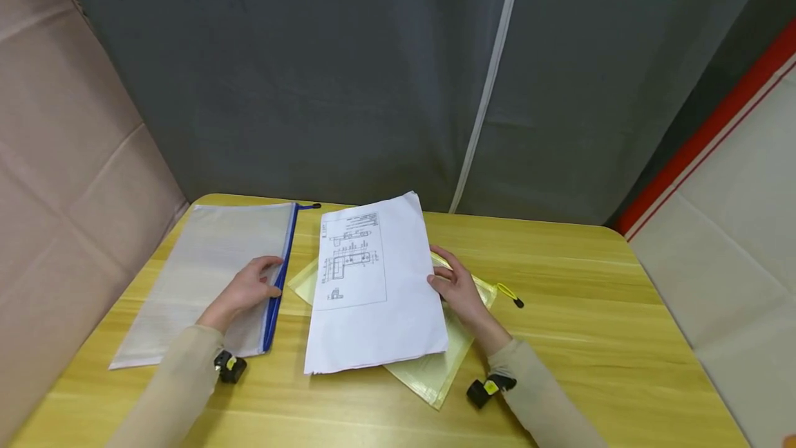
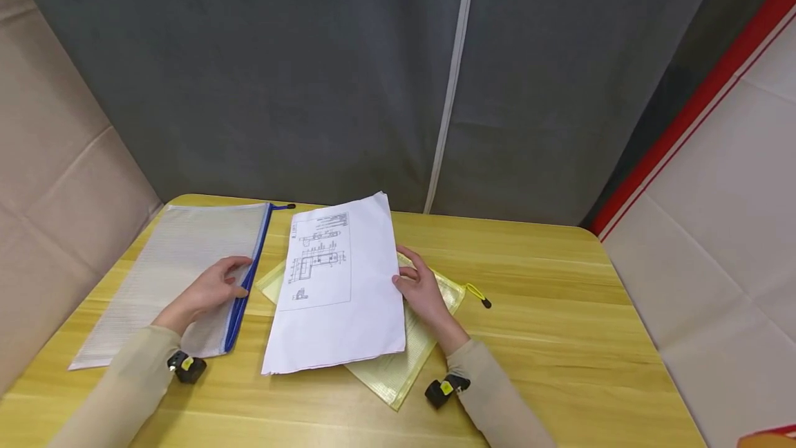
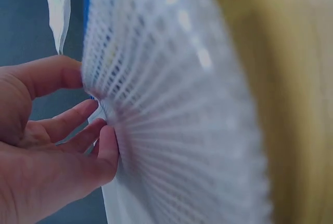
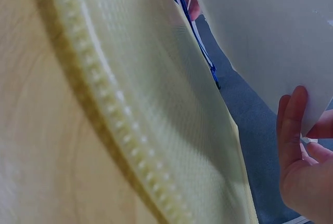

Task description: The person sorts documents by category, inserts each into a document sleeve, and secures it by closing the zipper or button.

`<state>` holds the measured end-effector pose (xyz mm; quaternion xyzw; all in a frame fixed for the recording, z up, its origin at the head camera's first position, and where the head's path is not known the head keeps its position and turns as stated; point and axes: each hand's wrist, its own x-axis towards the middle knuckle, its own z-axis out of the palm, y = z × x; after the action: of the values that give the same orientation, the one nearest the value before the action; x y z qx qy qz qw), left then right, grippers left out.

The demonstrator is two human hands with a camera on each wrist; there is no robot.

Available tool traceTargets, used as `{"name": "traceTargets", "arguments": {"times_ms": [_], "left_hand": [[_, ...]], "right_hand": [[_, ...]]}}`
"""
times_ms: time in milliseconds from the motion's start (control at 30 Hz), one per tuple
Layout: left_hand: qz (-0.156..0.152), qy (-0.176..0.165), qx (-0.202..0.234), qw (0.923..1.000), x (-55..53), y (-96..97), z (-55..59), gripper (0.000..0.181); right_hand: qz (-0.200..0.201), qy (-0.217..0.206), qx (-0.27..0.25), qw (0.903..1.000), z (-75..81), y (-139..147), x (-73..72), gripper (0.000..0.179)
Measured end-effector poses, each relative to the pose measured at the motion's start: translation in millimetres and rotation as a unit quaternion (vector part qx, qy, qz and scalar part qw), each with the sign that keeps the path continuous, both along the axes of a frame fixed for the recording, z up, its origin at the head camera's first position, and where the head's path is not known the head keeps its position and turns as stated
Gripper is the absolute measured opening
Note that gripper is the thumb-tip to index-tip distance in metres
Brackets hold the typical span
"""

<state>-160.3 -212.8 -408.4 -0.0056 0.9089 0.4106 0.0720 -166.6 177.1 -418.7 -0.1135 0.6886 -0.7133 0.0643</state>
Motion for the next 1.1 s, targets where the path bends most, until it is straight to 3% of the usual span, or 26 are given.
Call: {"name": "traceTargets", "arguments": {"times_ms": [100, 367, 600, 833, 933, 1100], "left_hand": [[0.003, 0.001, 0.032, 0.9995, 0.0, -4.9, -2.3, 0.064], [0.022, 0.009, 0.066, 0.9976, 8.7, -15.5, 0.2, 0.058], [0.021, -0.006, 0.126, 0.9919, 13.0, -23.3, -0.1, 0.061], [0.039, -0.004, 0.168, 0.985, 11.4, -27.0, 3.9, 0.061], [0.034, -0.006, 0.186, 0.982, 11.6, -28.4, 4.1, 0.059], [0.014, -0.037, 0.231, 0.9721, 11.9, -26.1, 3.6, 0.053]], "right_hand": [[-0.004, 0.0, 0.004, 1.0, 0.0, -1.0, 0.8, 0.056], [-0.012, -0.01, 0.006, 0.9999, 0.4, -2.0, 3.2, 0.056], [-0.016, -0.011, 0.006, 0.9998, 1.1, -2.2, 4.6, 0.056], [-0.013, -0.014, 0.002, 0.9998, 3.9, -1.9, 5.9, 0.055], [-0.011, -0.015, 0.001, 0.9998, 3.1, -1.4, 5.4, 0.055], [-0.007, -0.016, -0.004, 0.9998, 2.8, -1.4, 5.6, 0.055]]}}
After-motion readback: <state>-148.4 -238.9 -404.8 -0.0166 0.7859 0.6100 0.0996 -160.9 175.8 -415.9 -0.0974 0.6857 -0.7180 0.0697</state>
